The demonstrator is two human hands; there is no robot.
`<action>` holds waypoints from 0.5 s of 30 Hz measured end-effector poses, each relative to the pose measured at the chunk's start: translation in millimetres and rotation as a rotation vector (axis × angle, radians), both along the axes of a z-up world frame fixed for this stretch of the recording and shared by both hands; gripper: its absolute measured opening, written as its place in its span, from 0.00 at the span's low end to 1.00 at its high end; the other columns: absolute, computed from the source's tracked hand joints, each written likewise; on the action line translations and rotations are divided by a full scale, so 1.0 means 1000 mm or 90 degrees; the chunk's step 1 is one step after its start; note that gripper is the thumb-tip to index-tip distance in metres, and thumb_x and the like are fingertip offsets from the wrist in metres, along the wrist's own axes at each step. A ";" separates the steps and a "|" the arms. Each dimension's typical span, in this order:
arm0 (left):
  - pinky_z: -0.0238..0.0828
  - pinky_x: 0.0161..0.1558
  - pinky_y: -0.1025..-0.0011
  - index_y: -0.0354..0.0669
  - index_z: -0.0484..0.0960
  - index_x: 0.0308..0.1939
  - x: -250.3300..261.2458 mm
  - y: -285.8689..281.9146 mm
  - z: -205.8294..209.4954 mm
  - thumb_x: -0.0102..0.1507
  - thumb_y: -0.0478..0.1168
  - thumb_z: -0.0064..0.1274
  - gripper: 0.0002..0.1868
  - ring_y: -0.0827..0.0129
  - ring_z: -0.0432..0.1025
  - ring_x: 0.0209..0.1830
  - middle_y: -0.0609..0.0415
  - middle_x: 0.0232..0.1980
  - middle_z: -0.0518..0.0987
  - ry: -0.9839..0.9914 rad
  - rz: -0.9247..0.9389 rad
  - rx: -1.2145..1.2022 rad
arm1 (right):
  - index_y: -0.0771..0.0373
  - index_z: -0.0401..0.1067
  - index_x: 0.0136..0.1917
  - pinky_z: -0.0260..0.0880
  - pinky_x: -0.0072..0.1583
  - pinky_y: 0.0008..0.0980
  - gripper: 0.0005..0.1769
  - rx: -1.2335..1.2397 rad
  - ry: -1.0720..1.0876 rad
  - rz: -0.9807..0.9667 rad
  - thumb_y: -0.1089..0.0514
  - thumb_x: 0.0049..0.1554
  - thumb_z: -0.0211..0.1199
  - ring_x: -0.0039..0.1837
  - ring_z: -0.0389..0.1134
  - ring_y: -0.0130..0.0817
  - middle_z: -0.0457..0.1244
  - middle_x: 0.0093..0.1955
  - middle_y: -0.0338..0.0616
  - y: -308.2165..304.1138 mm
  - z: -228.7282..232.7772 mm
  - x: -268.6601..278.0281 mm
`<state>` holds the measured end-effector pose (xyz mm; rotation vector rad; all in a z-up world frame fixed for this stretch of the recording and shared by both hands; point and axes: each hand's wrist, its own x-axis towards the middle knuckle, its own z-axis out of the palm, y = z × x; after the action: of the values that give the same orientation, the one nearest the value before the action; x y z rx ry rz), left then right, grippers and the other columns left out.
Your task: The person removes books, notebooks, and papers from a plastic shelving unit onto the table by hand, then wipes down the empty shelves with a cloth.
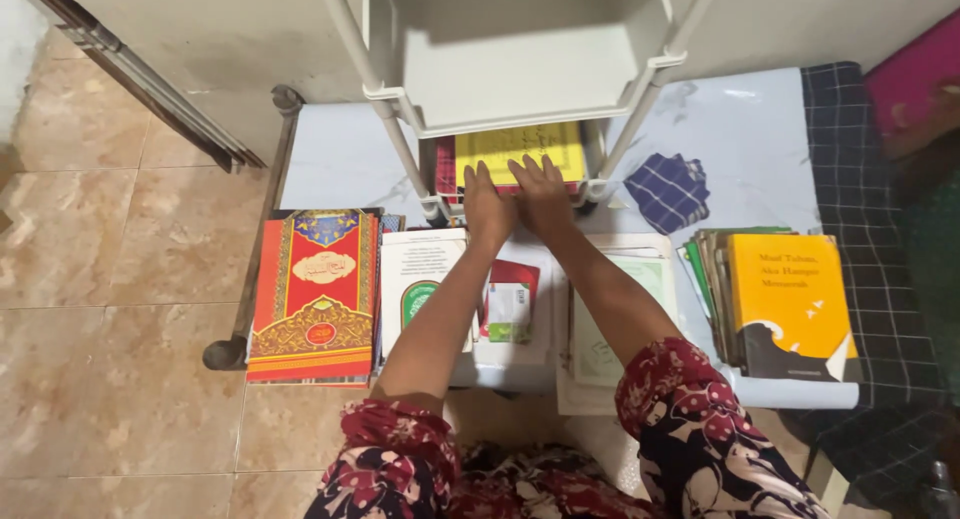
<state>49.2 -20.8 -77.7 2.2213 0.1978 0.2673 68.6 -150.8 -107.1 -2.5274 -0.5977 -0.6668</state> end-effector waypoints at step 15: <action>0.54 0.73 0.52 0.23 0.64 0.70 -0.003 0.003 -0.003 0.61 0.33 0.51 0.34 0.29 0.56 0.74 0.16 0.73 0.58 -0.059 -0.061 -0.048 | 0.56 0.72 0.68 0.66 0.61 0.54 0.28 -0.162 -0.001 -0.061 0.58 0.53 0.65 0.63 0.65 0.63 0.66 0.63 0.58 0.005 0.004 0.000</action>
<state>45.8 -17.3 -81.2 2.1315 0.0497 0.3055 69.0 -145.3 -103.4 -2.8069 -0.5984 -0.6626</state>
